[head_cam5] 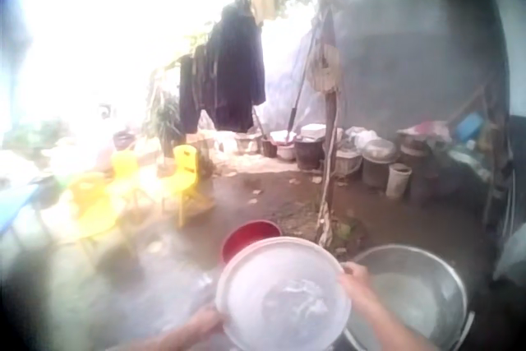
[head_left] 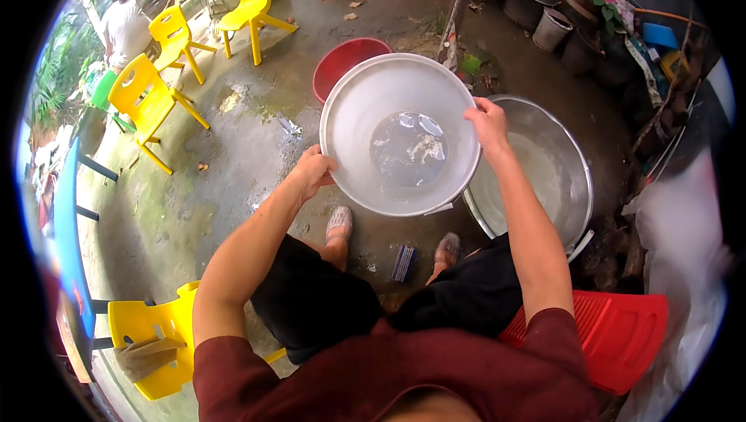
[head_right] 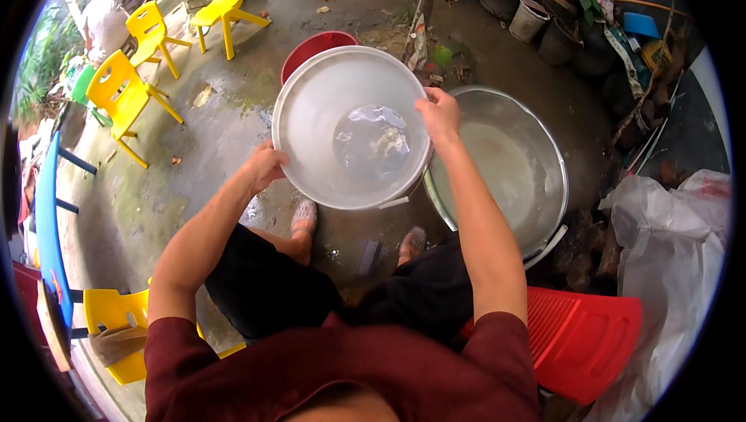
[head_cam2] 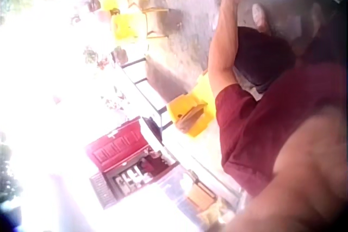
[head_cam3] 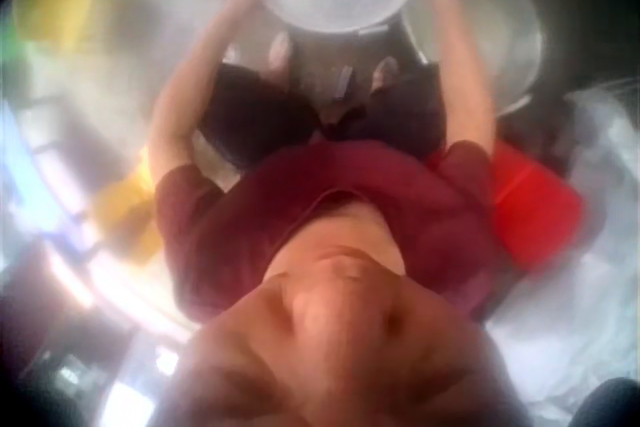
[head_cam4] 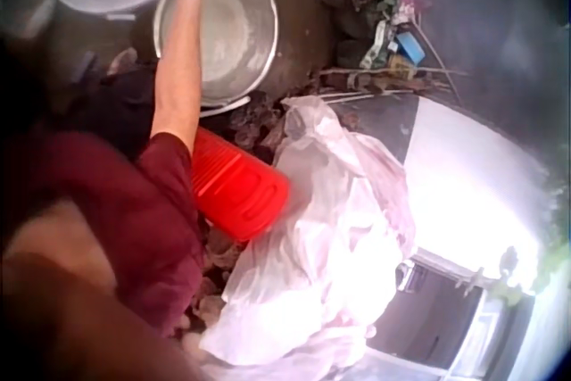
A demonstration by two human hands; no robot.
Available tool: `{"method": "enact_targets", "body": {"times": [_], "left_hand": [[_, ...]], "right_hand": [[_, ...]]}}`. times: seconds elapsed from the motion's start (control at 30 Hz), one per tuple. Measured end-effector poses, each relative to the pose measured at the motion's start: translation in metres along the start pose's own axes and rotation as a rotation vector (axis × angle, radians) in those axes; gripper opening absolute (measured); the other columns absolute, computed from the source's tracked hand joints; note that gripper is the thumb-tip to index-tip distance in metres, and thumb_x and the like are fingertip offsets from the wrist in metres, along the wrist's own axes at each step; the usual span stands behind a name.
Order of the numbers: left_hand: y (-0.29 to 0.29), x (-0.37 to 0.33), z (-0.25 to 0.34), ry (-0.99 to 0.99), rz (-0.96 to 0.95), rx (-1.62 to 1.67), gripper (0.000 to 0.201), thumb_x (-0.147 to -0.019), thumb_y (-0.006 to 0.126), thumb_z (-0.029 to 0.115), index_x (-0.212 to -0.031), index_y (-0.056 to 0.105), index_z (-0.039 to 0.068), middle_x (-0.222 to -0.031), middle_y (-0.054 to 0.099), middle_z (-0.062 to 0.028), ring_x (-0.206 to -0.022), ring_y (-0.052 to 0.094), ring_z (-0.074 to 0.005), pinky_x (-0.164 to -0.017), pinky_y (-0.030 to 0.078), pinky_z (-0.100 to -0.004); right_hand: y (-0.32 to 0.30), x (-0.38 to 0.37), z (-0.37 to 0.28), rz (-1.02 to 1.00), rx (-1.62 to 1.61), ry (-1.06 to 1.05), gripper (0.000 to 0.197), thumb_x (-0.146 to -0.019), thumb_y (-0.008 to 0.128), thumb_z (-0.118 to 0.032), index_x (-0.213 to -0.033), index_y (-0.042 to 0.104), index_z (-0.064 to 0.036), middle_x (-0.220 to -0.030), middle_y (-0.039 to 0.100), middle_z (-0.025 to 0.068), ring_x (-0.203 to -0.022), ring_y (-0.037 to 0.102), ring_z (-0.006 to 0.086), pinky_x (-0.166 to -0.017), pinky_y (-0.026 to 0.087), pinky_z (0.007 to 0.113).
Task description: The person washes a white bucket and a large metal basin by hand and using a blue brush, scrubbing the interior and exterior surfaces with water.
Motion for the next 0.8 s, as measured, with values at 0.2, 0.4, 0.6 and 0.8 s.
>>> {"method": "enact_targets", "body": {"times": [0.2, 0.4, 0.6, 0.8], "left_hand": [[-0.007, -0.012, -0.015, -0.045, 0.029, 0.006, 0.045, -0.071, 0.048, -0.008, -0.116, 0.049, 0.001, -0.109, 0.059, -0.0131, -0.097, 0.059, -0.0279, -0.082, 0.050, -0.0434], [-0.015, -0.020, -0.025, -0.035, 0.110, -0.005, 0.046, -0.072, 0.048, -0.009, -0.116, 0.050, 0.005, -0.106, 0.060, -0.0109, -0.095, 0.060, -0.0264, -0.081, 0.050, -0.0418], [-0.006, -0.010, -0.013, 0.037, 0.219, -0.049, 0.041, -0.073, 0.052, -0.004, -0.113, 0.050, 0.005, -0.102, 0.061, -0.0098, -0.092, 0.061, -0.0233, -0.075, 0.052, -0.0393], [-0.031, 0.006, 0.032, 0.293, 0.580, -0.683, 0.043, -0.077, 0.060, 0.009, -0.118, 0.047, 0.003, -0.119, 0.052, -0.0174, -0.105, 0.054, -0.0295, -0.085, 0.047, -0.0427]], "right_hand": [[0.007, -0.002, -0.008, 0.013, 0.066, -0.081, 0.044, -0.061, 0.062, -0.018, -0.102, 0.066, -0.0042, -0.093, 0.064, 0.0103, -0.084, 0.061, 0.0213, -0.076, 0.046, 0.030], [0.013, 0.004, -0.016, -0.026, 0.058, -0.059, 0.048, -0.060, 0.061, -0.015, -0.106, 0.063, -0.0027, -0.098, 0.061, 0.0108, -0.090, 0.059, 0.0225, -0.080, 0.045, 0.030], [0.014, 0.004, -0.006, -0.032, -0.184, -0.019, 0.049, -0.060, 0.057, -0.004, -0.109, 0.062, -0.0022, -0.103, 0.057, 0.0094, -0.095, 0.057, 0.0205, -0.083, 0.044, 0.029], [0.027, 0.020, -0.041, 0.009, -0.246, -0.196, 0.046, -0.063, 0.056, -0.003, -0.108, 0.062, -0.0034, -0.103, 0.055, 0.0086, -0.096, 0.056, 0.0203, -0.084, 0.044, 0.030]]}}
Point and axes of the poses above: each hand's wrist, its own x-axis away from the middle knuckle, its own y-axis out of the palm, z = x × y, the point moved 7 cm from there along -x, towards the middle knuckle
